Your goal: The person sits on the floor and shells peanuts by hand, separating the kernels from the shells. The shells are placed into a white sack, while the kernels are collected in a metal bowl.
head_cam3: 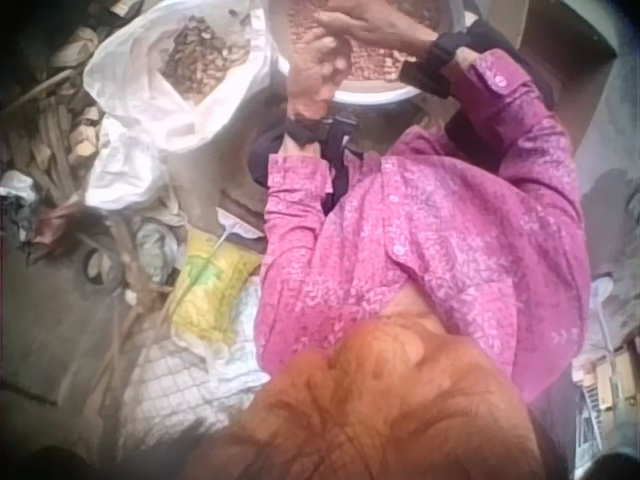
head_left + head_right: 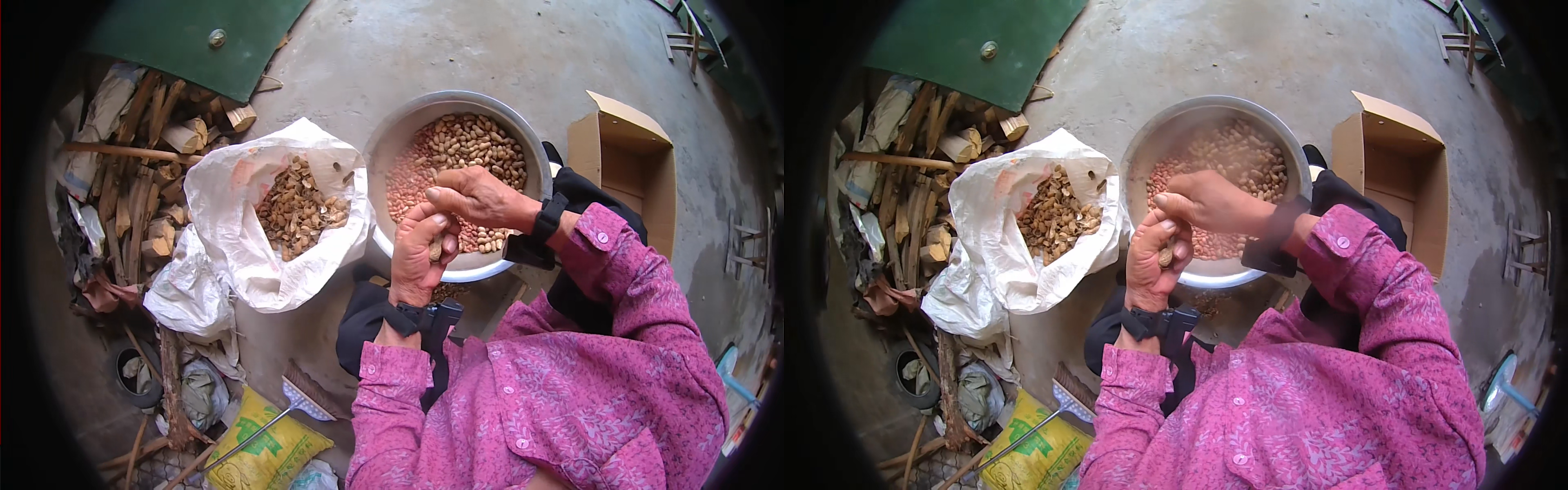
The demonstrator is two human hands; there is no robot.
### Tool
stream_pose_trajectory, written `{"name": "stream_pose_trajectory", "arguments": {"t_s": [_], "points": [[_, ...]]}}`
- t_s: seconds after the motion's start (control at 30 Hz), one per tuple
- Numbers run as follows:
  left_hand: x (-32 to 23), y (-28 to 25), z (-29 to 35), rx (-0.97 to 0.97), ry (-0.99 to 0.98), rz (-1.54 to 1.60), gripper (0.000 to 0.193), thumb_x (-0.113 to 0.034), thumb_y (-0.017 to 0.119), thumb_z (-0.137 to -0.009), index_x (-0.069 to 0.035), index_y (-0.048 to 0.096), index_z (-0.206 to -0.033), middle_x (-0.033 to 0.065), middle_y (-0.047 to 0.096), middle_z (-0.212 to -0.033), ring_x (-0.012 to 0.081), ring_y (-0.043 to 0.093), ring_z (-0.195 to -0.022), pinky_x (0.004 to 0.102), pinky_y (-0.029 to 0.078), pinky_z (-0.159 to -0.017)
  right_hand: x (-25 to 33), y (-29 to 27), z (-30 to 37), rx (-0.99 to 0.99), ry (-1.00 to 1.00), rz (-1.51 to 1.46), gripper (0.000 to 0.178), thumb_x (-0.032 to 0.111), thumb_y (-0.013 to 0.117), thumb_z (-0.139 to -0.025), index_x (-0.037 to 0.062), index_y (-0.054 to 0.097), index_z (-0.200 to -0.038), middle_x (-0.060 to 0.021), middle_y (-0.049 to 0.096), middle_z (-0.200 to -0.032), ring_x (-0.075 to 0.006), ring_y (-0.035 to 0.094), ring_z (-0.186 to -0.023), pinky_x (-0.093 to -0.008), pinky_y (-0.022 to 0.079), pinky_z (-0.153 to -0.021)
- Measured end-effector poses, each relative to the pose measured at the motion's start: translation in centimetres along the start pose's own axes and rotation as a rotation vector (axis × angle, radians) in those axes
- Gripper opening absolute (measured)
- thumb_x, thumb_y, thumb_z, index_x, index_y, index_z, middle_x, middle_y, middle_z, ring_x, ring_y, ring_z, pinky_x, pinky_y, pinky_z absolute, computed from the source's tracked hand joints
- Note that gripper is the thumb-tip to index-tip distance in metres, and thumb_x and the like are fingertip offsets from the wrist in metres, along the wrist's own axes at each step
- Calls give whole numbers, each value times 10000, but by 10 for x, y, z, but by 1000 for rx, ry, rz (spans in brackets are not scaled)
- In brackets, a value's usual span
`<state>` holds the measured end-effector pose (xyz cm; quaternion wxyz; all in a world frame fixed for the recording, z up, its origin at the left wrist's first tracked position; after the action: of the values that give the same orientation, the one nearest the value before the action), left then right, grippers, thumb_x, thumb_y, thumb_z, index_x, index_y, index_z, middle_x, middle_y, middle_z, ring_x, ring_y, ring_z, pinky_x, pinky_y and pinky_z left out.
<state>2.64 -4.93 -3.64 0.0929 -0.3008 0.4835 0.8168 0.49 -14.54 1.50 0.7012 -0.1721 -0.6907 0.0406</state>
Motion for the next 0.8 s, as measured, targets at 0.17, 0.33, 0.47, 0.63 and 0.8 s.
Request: {"name": "stream_pose_trajectory", "arguments": {"t_s": [0.17,0.33,0.47,0.63,0.8], "points": [[-5,10,3,32,21,30,120,-102,536,-874,-44,535,-980,75,604,-735,103,550,-518,200,421,-411,-12,6,-1,39,60,-181,381,324,442,-931,-37,548,-992,-140,591,-899,-191,556,-855,-320,444,-739],[-4,7,2,34,28,58,141,-160,567,-879,-50,545,-965,69,601,-740,106,545,-519,194,412,-413,-16,15,2,132,103,-264,439,357,357,-956,-12,500,-1146,-131,552,-1039,-179,519,-963,-298,430,-841],[-2,6,0,28,32,-8,136,-174,606,-853,-58,563,-908,47,586,-732,98,531,-522,185,399,-417,-27,38,8,260,246,-631,450,363,323,-962,2,491,-1170,-112,533,-1083,-167,497,-998,-298,415,-873],[-5,5,3,47,28,-57,144,-171,642,-815,-59,582,-883,6,586,-740,67,524,-544,168,396,-437,-4,40,9,316,12,-433,500,392,466,-897,0,457,-1207,-87,530,-1118,-154,481,-1048,-287,371,-933],[-3,1,4,-26,50,-30,49,-59,582,-792,-20,587,-823,13,582,-730,82,538,-594,192,436,-534,-3,47,13,279,137,-660,948,575,697,-648,28,341,-1336,-80,516,-1143,-173,471,-1086,-306,364,-951]]}}
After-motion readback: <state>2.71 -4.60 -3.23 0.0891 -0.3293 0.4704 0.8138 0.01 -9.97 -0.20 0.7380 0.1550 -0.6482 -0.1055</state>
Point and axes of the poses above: each hand's wrist, its own z-axis away from the middle knuckle, its own y-axis out of the palm, x = y × z, the point moved 8 cm from there along -z, towards the middle knuckle
